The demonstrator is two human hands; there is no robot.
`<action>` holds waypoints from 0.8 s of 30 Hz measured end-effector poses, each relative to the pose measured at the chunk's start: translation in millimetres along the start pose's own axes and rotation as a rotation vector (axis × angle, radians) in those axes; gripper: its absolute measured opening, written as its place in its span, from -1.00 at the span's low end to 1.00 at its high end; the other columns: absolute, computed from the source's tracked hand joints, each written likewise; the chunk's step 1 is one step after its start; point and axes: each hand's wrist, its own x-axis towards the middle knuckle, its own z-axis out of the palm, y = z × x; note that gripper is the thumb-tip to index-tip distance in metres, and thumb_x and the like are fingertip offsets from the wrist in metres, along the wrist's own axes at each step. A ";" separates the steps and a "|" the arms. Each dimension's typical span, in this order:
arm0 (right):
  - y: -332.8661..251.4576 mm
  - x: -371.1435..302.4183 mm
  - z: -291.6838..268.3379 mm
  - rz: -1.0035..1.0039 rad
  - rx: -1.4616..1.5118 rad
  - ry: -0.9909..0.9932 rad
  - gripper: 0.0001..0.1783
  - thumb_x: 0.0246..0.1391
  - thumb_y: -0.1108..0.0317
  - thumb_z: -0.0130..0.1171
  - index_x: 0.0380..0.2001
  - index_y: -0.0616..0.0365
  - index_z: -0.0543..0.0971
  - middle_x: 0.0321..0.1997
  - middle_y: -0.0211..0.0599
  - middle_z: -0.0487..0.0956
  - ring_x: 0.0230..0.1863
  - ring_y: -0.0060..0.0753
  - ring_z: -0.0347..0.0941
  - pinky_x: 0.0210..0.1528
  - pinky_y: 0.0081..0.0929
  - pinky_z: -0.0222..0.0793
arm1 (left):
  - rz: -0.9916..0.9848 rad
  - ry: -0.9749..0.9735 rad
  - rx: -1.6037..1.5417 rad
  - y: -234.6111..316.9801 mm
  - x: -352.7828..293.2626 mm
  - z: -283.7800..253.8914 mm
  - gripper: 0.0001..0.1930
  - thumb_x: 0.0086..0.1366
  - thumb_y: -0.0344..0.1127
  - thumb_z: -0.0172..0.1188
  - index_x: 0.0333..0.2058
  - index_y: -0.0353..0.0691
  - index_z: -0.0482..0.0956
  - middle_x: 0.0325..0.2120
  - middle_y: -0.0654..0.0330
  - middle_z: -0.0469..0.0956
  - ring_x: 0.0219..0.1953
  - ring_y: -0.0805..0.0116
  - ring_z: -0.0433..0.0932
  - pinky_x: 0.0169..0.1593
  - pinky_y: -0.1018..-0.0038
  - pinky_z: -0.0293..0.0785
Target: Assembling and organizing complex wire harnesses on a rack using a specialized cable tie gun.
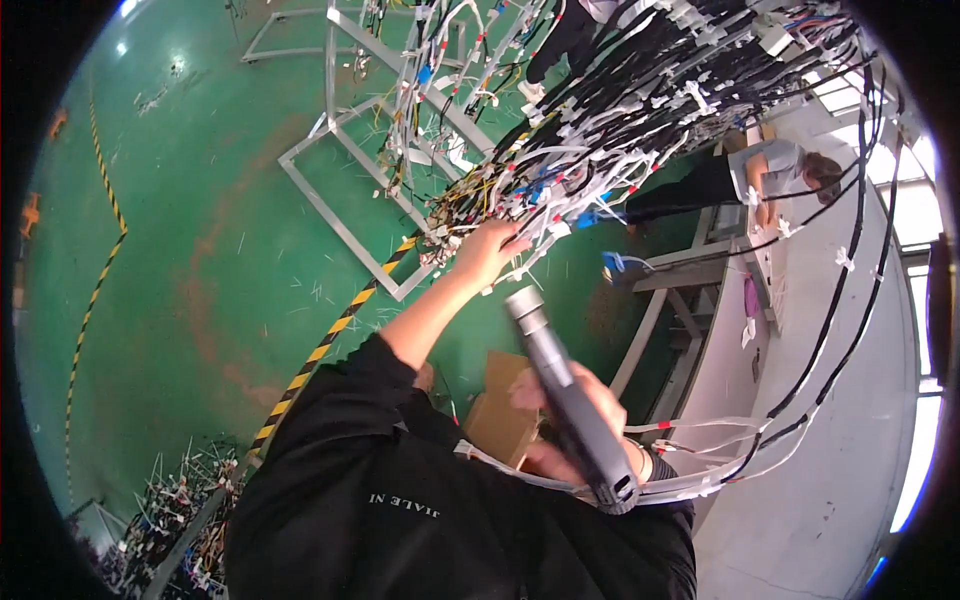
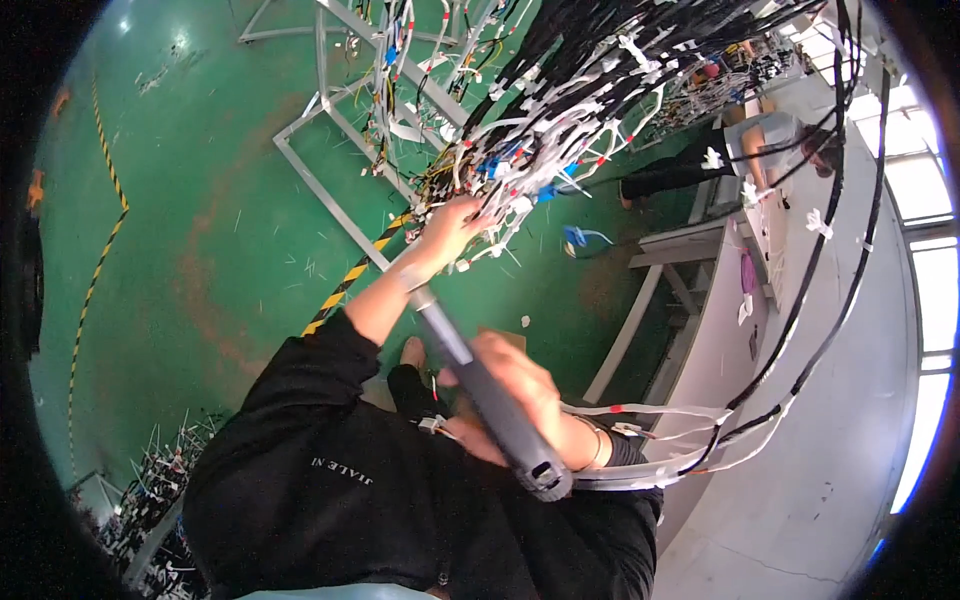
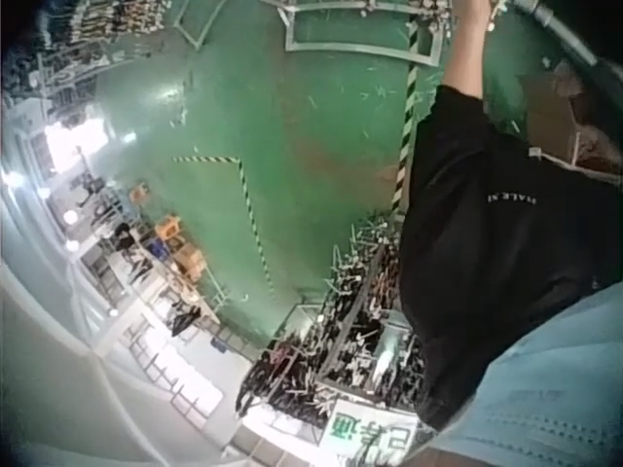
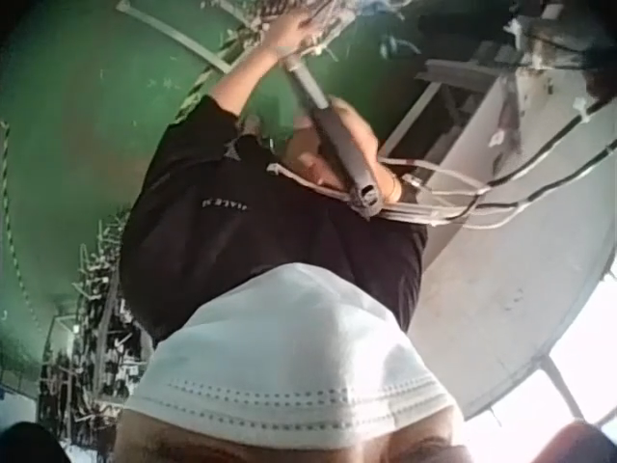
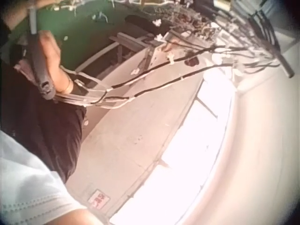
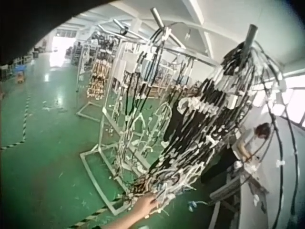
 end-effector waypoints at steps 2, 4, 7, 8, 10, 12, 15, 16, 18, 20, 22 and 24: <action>-2.1 -7.2 -10.6 0.094 -0.257 0.054 -0.55 -0.08 0.37 0.41 -0.13 0.35 0.51 -0.17 -0.03 0.59 -0.14 0.05 0.54 -0.08 -0.18 0.47 | 0.147 0.030 -0.038 -1.2 -28.7 -34.8 -0.62 0.23 -0.09 0.35 -0.10 -0.25 0.65 -0.07 0.03 0.59 -0.07 0.03 0.59 -0.06 0.29 0.51; 3.9 -9.2 -11.2 0.183 -0.284 0.146 -0.59 -0.10 0.40 0.40 -0.15 0.29 0.53 -0.17 -0.13 0.58 -0.22 -0.08 0.54 -0.15 -0.29 0.47 | 0.207 0.119 0.116 12.7 -60.5 -75.9 -0.65 0.21 -0.21 0.38 -0.06 -0.22 0.66 -0.01 0.05 0.57 -0.06 0.07 0.58 -0.03 0.30 0.53; 0.5 -0.1 -4.4 0.269 -0.386 0.112 -0.58 -0.13 0.44 0.39 -0.15 0.28 0.51 -0.25 -0.17 0.52 -0.30 -0.19 0.50 -0.21 -0.39 0.44 | 0.127 0.189 0.086 53.9 -101.5 -128.1 -0.66 0.22 -0.32 0.39 -0.03 -0.22 0.65 -0.04 0.06 0.58 -0.24 0.19 0.60 -0.13 0.36 0.55; 3.5 0.0 1.1 0.275 -0.372 0.098 -0.58 -0.13 0.44 0.39 -0.15 0.28 0.51 -0.25 -0.17 0.52 -0.30 -0.19 0.50 -0.21 -0.39 0.44 | -0.022 0.163 -0.099 63.8 -116.0 -139.4 -0.69 0.25 -0.32 0.37 -0.05 -0.23 0.65 -0.15 0.09 0.60 -0.43 0.26 0.52 -0.31 0.44 0.50; 4.9 5.6 10.1 0.231 -0.413 0.062 -0.57 -0.13 0.45 0.40 -0.15 0.30 0.51 -0.26 -0.16 0.51 -0.33 -0.18 0.49 -0.22 -0.38 0.44 | -0.137 0.068 -0.045 66.6 -137.4 -165.8 -0.66 0.24 -0.33 0.39 -0.02 -0.26 0.63 -0.22 0.14 0.59 -0.53 0.42 0.42 -0.42 0.52 0.39; 3.9 13.2 18.9 0.234 -0.582 0.001 -0.57 -0.14 0.47 0.32 -0.14 0.34 0.49 -0.20 -0.06 0.51 -0.26 -0.03 0.47 -0.16 -0.24 0.42 | -0.308 0.106 -0.286 95.1 -145.0 -185.5 -0.55 0.17 -0.22 0.48 -0.07 -0.33 0.53 -0.25 0.22 0.56 -0.38 0.62 0.40 -0.33 0.59 0.36; 6.5 25.3 36.7 0.164 -0.801 -0.120 -0.48 -0.23 0.50 0.20 -0.07 0.34 0.46 -0.14 -0.03 0.49 -0.16 0.07 0.40 -0.08 -0.14 0.31 | -0.360 0.145 -0.336 126.7 -144.1 -199.9 -0.27 0.05 0.00 0.56 0.00 -0.32 0.35 -0.25 0.20 0.53 -0.27 0.57 0.43 -0.15 0.56 0.42; 5.4 26.5 46.0 0.144 -0.790 -0.133 -0.48 -0.25 0.52 0.16 -0.07 0.33 0.47 -0.13 -0.03 0.49 -0.16 0.08 0.40 -0.07 -0.13 0.31 | -0.353 0.152 -0.240 138.4 -144.1 -200.5 -0.20 0.03 0.06 0.56 0.05 -0.30 0.31 -0.25 0.18 0.53 -0.29 0.53 0.43 -0.16 0.53 0.43; 1.1 26.9 56.9 0.159 -0.762 -0.154 -0.48 -0.29 0.53 0.15 -0.10 0.33 0.47 -0.13 -0.02 0.48 -0.15 0.10 0.40 -0.05 -0.11 0.32 | -0.305 0.225 -0.230 134.6 -142.1 -188.3 -0.14 -0.01 0.13 0.56 0.07 -0.27 0.28 -0.31 0.18 0.49 -0.36 0.45 0.40 -0.27 0.45 0.40; 4.7 24.7 57.0 0.172 -0.670 -0.104 -0.50 -0.27 0.54 0.18 -0.11 0.35 0.47 -0.17 -0.01 0.49 -0.17 0.12 0.41 -0.08 -0.10 0.36 | -0.313 0.229 -0.188 141.4 -136.5 -199.3 -0.28 0.11 -0.01 0.51 0.07 -0.28 0.34 -0.44 0.21 0.40 -0.44 0.45 0.36 -0.37 0.44 0.35; 5.6 21.6 58.0 0.294 -0.599 0.044 -0.58 -0.13 0.49 0.32 -0.13 0.30 0.49 -0.22 -0.05 0.50 -0.20 0.00 0.46 -0.15 -0.25 0.43 | -0.298 0.273 -0.142 136.0 -140.0 -209.4 -0.46 0.24 -0.14 0.41 0.07 -0.27 0.41 -0.52 0.21 0.38 -0.50 0.45 0.35 -0.39 0.46 0.33; -2.8 30.6 59.7 0.316 -0.516 0.080 -0.62 -0.08 0.45 0.36 -0.16 0.28 0.51 -0.28 -0.16 0.48 -0.28 -0.20 0.44 -0.18 -0.36 0.41 | -0.332 0.242 -0.210 138.3 -146.0 -222.0 -0.61 0.34 -0.24 0.30 0.06 -0.27 0.51 -0.51 0.15 0.49 -0.51 0.40 0.43 -0.36 0.47 0.38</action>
